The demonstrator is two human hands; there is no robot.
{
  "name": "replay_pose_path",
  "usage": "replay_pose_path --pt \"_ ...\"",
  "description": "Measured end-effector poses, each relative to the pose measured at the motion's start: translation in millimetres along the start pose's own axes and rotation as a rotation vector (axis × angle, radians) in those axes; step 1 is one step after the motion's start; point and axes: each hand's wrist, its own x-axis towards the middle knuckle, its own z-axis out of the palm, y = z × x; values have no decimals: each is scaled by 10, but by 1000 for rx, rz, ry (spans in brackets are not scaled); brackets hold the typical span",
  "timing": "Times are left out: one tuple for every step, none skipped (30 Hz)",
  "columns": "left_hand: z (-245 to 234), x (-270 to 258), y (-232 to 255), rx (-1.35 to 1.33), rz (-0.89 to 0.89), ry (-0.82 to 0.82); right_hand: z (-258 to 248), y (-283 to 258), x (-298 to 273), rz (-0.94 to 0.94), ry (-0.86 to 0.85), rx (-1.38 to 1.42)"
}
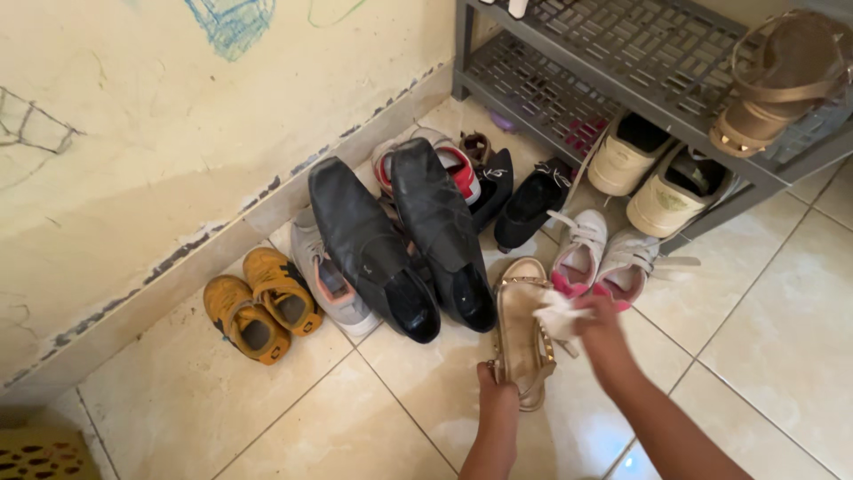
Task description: The person removes several pairs of shoes from a metal shoe rack and places them on the floor. They then wipe the shoes with a white cloth, handling each pair individually before returning some to the rack.
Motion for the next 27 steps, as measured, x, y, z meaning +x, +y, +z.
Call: replay_pose_path --pt "-10 -12 44 -54 31 -28 116 -136 -63 -203 -70 -89" --pt "-40 -37 80 -65 -75 -51 222 -278 -157 -404 -143 -177" --pt "-90 -82 105 -75 -180 -72 266 -424 -277 -407 -201 -259" --pt "-137 -126 128 -85 -288 -94 255 -564 -429 -407 -258 -341" --pt "-163 -144 163 -91 -320 -95 233 -706 -516 -406 -314 -423" --pt "-182 -154 194 -98 -350 -97 223 -839 -530 -451 -305 -533" --pt "-198 -156 221 -105 -381 -98 221 -950 -537 -495 -294 -644" --pt "-205 -205 208 -149 -395 -140 182 -1029 -598 -527 -287 -759" --pt "-210 -250 200 -194 -407 -182 147 -1093 -661 -503 -319 -716" --pt "-192 -228 252 -238 -403 -228 122 -1175 -632 -491 -340 -671" --pt "-162 -237 292 -253 -358 -221 88 -1253 -599 -478 -361 -626" --pt "-140 -287 307 -267 -316 -211 55 -1312 -599 -530 -316 -620" --pt "-119 -330 331 -282 -274 -202 16 -1362 -605 -581 -271 -613" --pt "-91 -363 365 -245 -218 -170 -10 -1399 -621 -632 -226 -606" --pt "-49 -404 400 -207 -161 -139 -36 -1422 -658 -530 -203 -530" --pt "-34 -437 448 -168 -103 -103 -39 -1429 -704 -432 -181 -449" --pt "-32 -480 494 -193 -21 -110 -12 -1415 -742 -333 -160 -369" --pt "-37 -551 518 -215 55 -120 20 -1367 -787 -372 -234 -387" --pt "-42 -616 548 -236 132 -130 53 -1298 -820 -411 -309 -405" --pt "-45 -686 585 -201 159 -117 77 -1216 -821 -452 -382 -425" --pt "-73 -786 609 -167 186 -104 91 -1124 -792 -533 -320 -419" --pt "-129 -874 641 -131 215 -87 124 -1023 -727 -616 -259 -408" --pt "-191 -946 682 -123 200 -105 139 -918 -650 -698 -197 -397" --pt "-255 -1022 715 -116 181 -123 94 -818 -571 -650 -123 -554" --pt "-306 -1075 756 -108 162 -141 7 -734 -497 -597 -48 -708" --pt "-344 -1108 807 -141 211 -145 -87 -675 -455 -540 28 -861" --pt "-379 -1133 856 -175 260 -149 -174 -641 -458 -378 131 -761"
